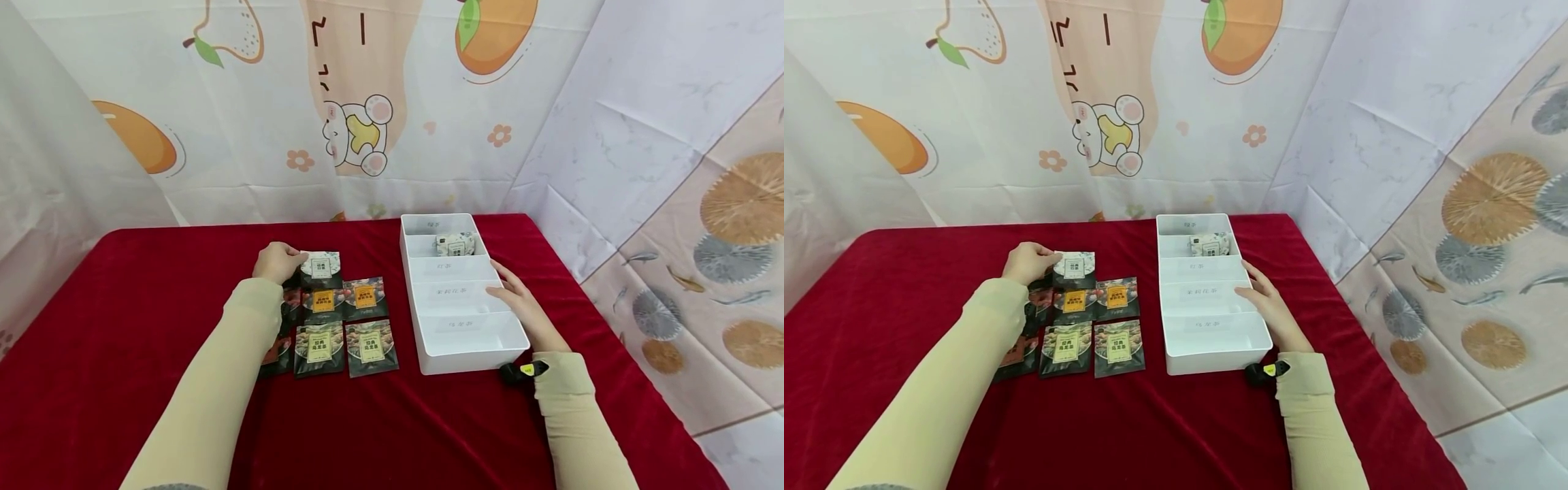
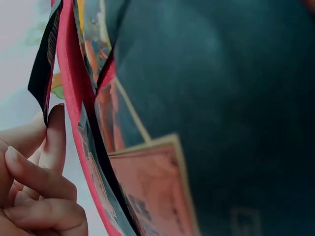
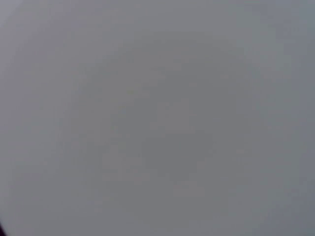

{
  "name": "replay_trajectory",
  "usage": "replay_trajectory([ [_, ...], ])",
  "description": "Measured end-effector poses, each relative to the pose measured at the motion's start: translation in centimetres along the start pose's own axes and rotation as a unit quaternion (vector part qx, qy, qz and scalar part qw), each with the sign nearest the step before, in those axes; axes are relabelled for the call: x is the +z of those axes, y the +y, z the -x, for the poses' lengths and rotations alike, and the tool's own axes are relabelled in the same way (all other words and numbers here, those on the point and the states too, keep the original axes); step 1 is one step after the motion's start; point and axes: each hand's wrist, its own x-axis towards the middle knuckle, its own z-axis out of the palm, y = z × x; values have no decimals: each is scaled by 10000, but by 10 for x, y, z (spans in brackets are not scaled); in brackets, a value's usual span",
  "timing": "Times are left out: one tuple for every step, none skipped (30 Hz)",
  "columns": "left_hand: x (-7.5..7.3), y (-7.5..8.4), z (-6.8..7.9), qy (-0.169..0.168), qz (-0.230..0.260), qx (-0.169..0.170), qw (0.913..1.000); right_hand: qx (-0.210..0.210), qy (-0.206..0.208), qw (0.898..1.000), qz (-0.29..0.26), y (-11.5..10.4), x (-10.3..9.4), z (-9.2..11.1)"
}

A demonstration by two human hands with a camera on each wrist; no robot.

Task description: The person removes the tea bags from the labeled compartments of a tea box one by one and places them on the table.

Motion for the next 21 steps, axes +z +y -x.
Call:
replay_trajectory([
  [0, 0, 0, 19, -54, -9, 10000, 0, -6, 10000, 11, 0, 0, 0],
  [0, 0, 0, 44, -97, -12, 9999, -3, -8, 10000, 19, 0, 0, 0],
  [0, 0, 0, 69, -141, -19, 9999, -12, -14, 10000, 13, 0, 0, 0],
  [0, 0, 0, 85, -189, -13, 9998, -30, -24, 10000, 38, 0, 0, 0],
  [0, 0, 0, 95, -234, -21, 9997, -42, -25, 10000, 54, 0, 0, 0],
  [0, 0, 0, 95, -286, -29, 9995, -63, -28, 10000, 70, 0, 0, 0],
  [0, 0, -1, 91, -341, -45, 9994, -73, -21, 9999, 88, 0, 0, 0],
  [0, 1, -1, 77, -397, -63, 9992, -68, -23, 9999, 91, 0, 1, -1],
  [0, 1, -1, 63, -441, -91, 9990, -66, -31, 9999, 88, 0, 1, -1],
  [0, 1, -2, 50, -486, -115, 9987, -67, -42, 9999, 103, 1, 1, -1],
  [0, 1, -2, 39, -515, -137, 9986, -47, -35, 9999, 83, 1, 1, -1],
  [0, 1, -3, 27, -534, -150, 9985, -28, -31, 10000, 73, 1, 1, -1],
  [0, 1, -3, 23, -542, -160, 9984, -8, -31, 10000, 59, 1, 1, -1],
  [0, 1, -4, 20, -550, -161, 9984, 4, -34, 10000, 50, 1, 1, -2],
  [0, 1, -5, 28, -552, -157, 9983, 2, -29, 10000, 42, 1, 1, -2],
  [0, 0, -5, 32, -544, -147, 9984, -9, -23, 10000, 44, 1, 1, -2],
  [0, 0, -6, 32, -534, -133, 9985, -3, -11, 10000, 21, 1, 1, -1],
  [1, 0, -7, 28, -542, -125, 9984, -9, -9, 10000, 31, 1, 1, -1],
  [1, 0, -8, 26, -548, -115, 9984, -23, -9, 10000, 36, 1, 0, -1],
  [1, 0, -9, 13, -558, -108, 9984, -24, -5, 10000, 39, 0, 0, -1],
  [1, 0, -10, 3, -567, -102, 9983, -20, -8, 10000, 17, 0, 0, 0],
])
